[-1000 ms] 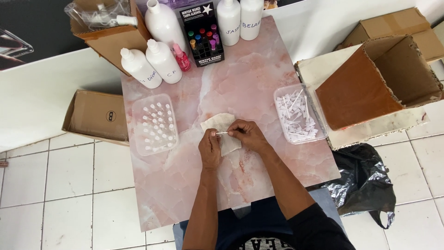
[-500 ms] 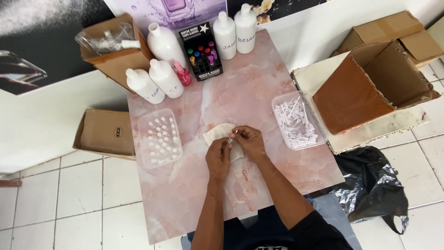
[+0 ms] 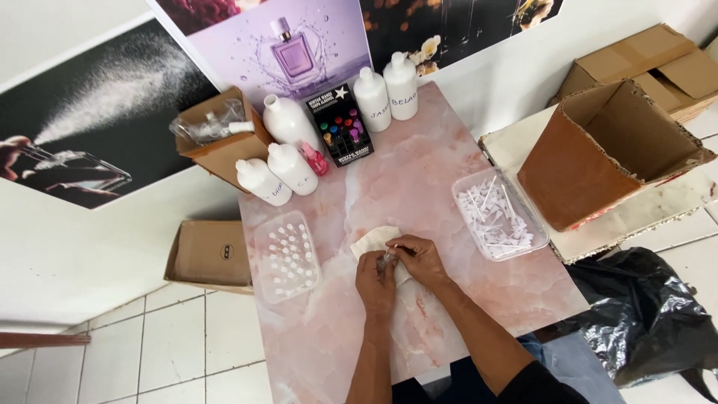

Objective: Assembling small perfume tester bottles by inserting sprayer components into plastic tubes and organizing them in a tray.

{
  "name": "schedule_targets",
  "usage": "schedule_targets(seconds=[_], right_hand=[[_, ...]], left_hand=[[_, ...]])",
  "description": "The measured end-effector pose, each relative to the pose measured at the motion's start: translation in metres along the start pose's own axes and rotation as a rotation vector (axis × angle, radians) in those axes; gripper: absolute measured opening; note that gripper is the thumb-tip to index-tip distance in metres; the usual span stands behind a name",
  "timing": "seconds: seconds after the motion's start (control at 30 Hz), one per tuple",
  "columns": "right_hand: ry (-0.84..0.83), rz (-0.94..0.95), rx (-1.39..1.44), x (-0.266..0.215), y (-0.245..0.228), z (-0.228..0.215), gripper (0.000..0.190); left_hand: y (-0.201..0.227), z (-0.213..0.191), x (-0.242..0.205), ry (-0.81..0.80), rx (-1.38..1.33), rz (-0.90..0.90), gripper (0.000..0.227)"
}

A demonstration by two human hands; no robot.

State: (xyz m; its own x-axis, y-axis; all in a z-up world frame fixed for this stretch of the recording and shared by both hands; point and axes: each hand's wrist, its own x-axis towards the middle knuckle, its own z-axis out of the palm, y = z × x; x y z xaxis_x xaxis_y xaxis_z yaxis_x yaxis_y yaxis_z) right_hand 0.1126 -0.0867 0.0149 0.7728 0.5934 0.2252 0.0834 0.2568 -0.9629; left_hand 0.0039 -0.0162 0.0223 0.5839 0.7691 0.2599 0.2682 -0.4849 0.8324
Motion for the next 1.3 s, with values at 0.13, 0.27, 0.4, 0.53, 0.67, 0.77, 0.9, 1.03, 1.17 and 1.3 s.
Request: schedule_targets(seconds=[0.13, 0.27, 0.4, 0.53, 0.67, 0.77, 0.9, 1.03, 1.17, 1.3], right_hand=[[-0.03, -0.063, 0.008, -0.001, 0.004, -0.002, 0.014], [0.02, -0.177, -0.113, -0.006, -0.004, -0.001, 0.014], [0.041, -0.186, -0.124, -0.008, -0.008, 0.0, 0.014], [0.057, 0.084, -0.073, -0.007, 0.0, -0.001, 0.016], [0.073, 0.248, -0.035, -0.004, 0.0, -0.005, 0.011], [0.099, 0.245, 0.042, 0.0, 0.005, -0.011, 0.006], [0.094, 0.252, 0.143, 0.0, 0.005, -0.016, 0.005], [0.12, 0.264, 0.137, -0.004, 0.008, -0.013, 0.007], [0.072, 0.035, 0.118, -0.01, 0.005, -0.001, 0.011], [0.051, 0.042, 0.109, -0.012, 0.007, -0.002, 0.009]], left_hand=[[0.008, -0.003, 0.001, 0.036, -0.011, 0.06, 0.018], [0.007, -0.002, 0.001, 0.033, 0.031, 0.165, 0.021], [-0.002, 0.002, 0.002, 0.045, 0.065, 0.211, 0.02], [-0.005, 0.0, 0.0, -0.037, 0.072, 0.154, 0.025], [-0.013, 0.002, -0.001, -0.012, 0.048, 0.152, 0.025], [-0.008, 0.0, -0.002, 0.024, -0.004, 0.166, 0.022], [-0.011, 0.002, -0.002, 0.045, -0.022, 0.166, 0.02], [-0.009, 0.001, -0.002, 0.04, -0.034, 0.13, 0.022], [0.008, -0.005, 0.001, 0.004, 0.01, 0.121, 0.013], [-0.006, 0.001, 0.0, 0.055, 0.007, 0.224, 0.017]])
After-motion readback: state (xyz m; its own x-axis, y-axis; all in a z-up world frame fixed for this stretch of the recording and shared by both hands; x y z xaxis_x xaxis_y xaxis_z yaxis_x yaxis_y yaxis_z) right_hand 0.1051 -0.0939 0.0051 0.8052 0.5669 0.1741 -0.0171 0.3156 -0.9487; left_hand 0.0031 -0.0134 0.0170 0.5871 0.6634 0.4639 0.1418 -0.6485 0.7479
